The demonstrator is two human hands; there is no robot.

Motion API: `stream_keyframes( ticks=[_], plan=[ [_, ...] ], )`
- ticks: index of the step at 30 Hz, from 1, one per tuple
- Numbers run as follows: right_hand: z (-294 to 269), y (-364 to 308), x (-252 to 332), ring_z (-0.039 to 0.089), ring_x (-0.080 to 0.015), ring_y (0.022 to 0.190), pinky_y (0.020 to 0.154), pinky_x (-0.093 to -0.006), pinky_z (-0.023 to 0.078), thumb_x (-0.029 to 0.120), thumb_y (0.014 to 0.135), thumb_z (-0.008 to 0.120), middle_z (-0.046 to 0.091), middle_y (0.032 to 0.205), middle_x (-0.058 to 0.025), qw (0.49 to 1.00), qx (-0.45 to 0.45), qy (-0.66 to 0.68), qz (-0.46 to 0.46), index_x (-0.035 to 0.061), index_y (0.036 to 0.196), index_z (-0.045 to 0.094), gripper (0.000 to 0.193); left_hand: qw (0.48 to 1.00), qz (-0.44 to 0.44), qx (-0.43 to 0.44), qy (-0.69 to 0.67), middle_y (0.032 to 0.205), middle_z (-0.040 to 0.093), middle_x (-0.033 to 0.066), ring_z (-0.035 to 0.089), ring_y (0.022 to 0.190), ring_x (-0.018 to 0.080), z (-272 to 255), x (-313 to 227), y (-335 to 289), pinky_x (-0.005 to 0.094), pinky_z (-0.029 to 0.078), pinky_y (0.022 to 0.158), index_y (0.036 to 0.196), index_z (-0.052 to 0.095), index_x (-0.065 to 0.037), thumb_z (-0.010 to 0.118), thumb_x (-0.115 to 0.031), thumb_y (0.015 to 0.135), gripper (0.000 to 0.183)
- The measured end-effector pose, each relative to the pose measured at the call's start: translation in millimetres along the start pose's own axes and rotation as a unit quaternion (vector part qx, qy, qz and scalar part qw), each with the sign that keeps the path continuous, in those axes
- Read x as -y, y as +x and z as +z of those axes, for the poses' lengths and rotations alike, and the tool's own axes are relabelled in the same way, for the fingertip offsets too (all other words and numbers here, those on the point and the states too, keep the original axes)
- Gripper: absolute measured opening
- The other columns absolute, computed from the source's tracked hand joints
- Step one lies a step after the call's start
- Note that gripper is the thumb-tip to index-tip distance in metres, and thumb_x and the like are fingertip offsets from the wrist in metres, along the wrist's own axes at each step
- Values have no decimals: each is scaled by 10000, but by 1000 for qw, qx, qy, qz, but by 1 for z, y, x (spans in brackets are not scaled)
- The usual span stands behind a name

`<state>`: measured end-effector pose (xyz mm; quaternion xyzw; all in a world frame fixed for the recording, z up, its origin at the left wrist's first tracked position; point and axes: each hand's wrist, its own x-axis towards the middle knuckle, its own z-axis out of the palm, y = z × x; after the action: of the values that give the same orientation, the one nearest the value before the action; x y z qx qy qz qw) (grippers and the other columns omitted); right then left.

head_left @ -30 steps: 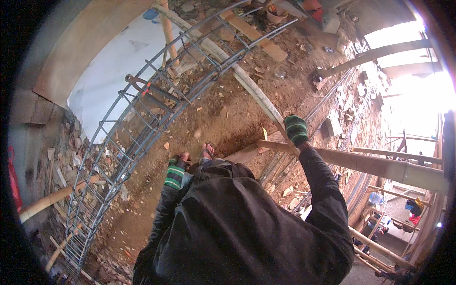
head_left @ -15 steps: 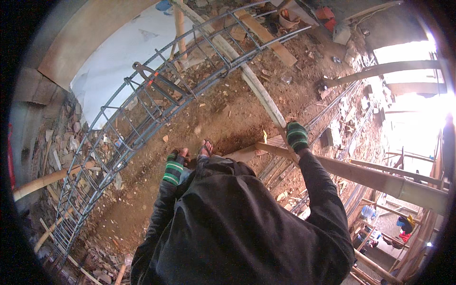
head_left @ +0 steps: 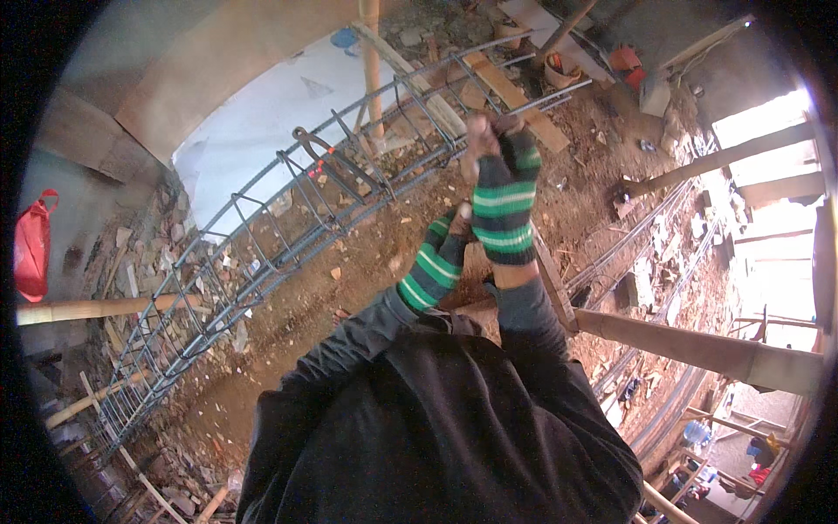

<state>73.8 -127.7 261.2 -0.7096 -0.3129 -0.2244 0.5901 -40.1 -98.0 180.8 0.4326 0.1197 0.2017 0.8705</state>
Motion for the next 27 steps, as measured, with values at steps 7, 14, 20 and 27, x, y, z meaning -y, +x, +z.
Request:
stream_keyframes(
  ticks=[7, 14, 20, 27],
  plan=[
    [27, 57, -5, 416, -61, 512, 414, -222, 285, 165, 945, 660, 521, 727, 19, 813, -150, 477, 299, 84, 1013, 587, 128, 972, -8, 24, 232, 736, 530, -7, 474, 593, 92, -16, -32, 0, 267, 399, 511, 1005, 629, -57, 592, -350, 988, 296],
    [39, 110, -49, 542, -158, 797, 625, -335, 449, 226, 887, 721, 615, 931, -20, 854, -180, 404, 276, 134, 985, 629, 164, 951, -281, 104, 74, 682, 498, -32, 484, 538, 92, -62, -73, -31, 251, 409, 505, 1018, 630, -62, 596, -355, 977, 297],
    [79, 111, -54, 613, -198, 897, 717, -377, 523, 284, 902, 706, 669, 1089, -50, 883, -124, 401, 209, 147, 1070, 642, 226, 989, 6, 117, 92, 901, 665, 51, 635, 755, 132, -69, -57, -43, 288, 528, 664, 1128, 608, 3, 564, -279, 1001, 313],
    [95, 115, -68, 559, -199, 839, 789, -370, 479, 328, 993, 486, 614, 1056, -57, 814, 2, 562, 149, 43, 1294, 564, 422, 937, -60, 82, 334, 819, 692, 92, 666, 711, 180, -101, -104, -60, 324, 537, 631, 1091, 622, -7, 536, -289, 1007, 306]
  ],
)
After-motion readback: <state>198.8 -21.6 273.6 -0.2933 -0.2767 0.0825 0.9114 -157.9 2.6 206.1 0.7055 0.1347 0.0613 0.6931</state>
